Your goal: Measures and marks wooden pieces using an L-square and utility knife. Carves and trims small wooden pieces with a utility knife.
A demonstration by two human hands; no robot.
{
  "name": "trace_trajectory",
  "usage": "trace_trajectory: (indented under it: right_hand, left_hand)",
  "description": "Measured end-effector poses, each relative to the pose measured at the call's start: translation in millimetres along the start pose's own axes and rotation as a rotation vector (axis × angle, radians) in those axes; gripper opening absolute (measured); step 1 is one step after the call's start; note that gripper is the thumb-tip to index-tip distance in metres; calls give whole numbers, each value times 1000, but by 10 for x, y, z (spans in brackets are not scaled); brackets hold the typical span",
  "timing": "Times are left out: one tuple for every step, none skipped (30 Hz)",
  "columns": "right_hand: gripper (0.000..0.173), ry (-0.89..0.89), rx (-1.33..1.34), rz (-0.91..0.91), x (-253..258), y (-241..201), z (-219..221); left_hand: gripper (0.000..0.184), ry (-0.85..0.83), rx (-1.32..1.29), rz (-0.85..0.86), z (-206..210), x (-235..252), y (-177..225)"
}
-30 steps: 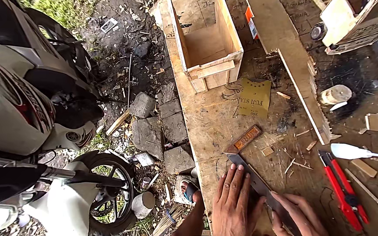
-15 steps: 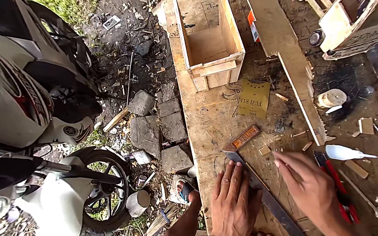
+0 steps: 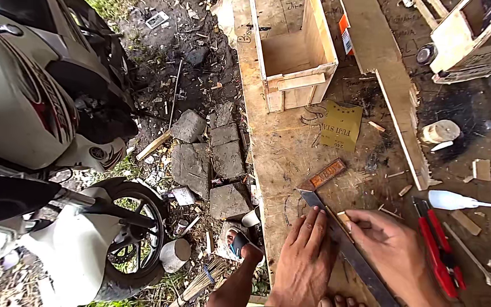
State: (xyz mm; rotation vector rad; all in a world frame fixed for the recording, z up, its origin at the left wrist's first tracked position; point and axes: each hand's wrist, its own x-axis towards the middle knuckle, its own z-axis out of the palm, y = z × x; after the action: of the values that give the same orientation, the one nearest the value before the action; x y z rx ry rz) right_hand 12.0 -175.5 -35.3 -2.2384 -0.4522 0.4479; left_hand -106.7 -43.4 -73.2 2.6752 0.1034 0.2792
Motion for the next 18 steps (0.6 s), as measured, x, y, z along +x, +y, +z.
trace_trajectory:
  right_hand:
    - [19, 36, -23, -25, -51, 12, 52]
    - [19, 72, -51, -62, -83, 34, 103]
    - [19, 95, -70, -97, -105, 52, 139]
    - [19, 107, -85, -123, -118, 61, 161]
    - [20, 114, -96, -139, -122, 63, 170]
    - [19, 120, -109, -148, -123, 58, 172]
    - [19, 128, -121, -150, -127, 53, 173]
    - [18, 138, -133, -148, -130, 51, 175]
    - [18, 149, -142, -148, -131, 57, 178]
    - [17, 158, -143, -152, -134, 66, 180]
    - [17, 163, -141, -156, -135, 75, 183]
    - [17, 164, -136, -162, -134, 81, 188]
    - [16, 161, -131, -166, -135, 81, 191]
    - [16, 160, -127, -169, -134, 73, 193]
    - [16, 158, -128, -172, -128, 63, 195]
    - [15, 152, -132, -174, -124, 57, 198]
    - [15, 148, -136, -174, -123, 55, 202]
    - [15, 145, -137, -169, -124, 49, 203]
  left_hand:
    - [33, -18, -12, 23, -16, 4, -42]
    - [29, -31, -22, 47, -34, 15, -92]
    - [28, -37, -33, 71, -50, 30, -142]
    - [28, -41, -44, 93, -65, 49, -188]
    - [28, -35, -57, 116, -72, 74, -232]
    - [28, -25, -73, 141, -72, 104, -276]
    - [28, -16, -86, 169, -70, 131, -317]
    - [27, -10, -102, 197, -66, 156, -355]
    - [27, -8, -117, 222, -63, 176, -389]
    - [25, -8, -133, 246, -62, 191, -418]
    - [24, -8, -150, 270, -59, 203, -445]
    - [23, -3, -169, 294, -53, 213, -469]
    - [23, -1, -194, 317, -44, 223, -489]
    - [22, 0, -223, 340, -37, 234, -505]
    - [22, -2, -251, 359, -30, 246, -522]
    - [22, -8, -274, 373, -25, 257, -540]
    - [22, -17, -291, 384, -25, 263, -556]
    - [22, -23, -301, 394, -27, 271, -571]
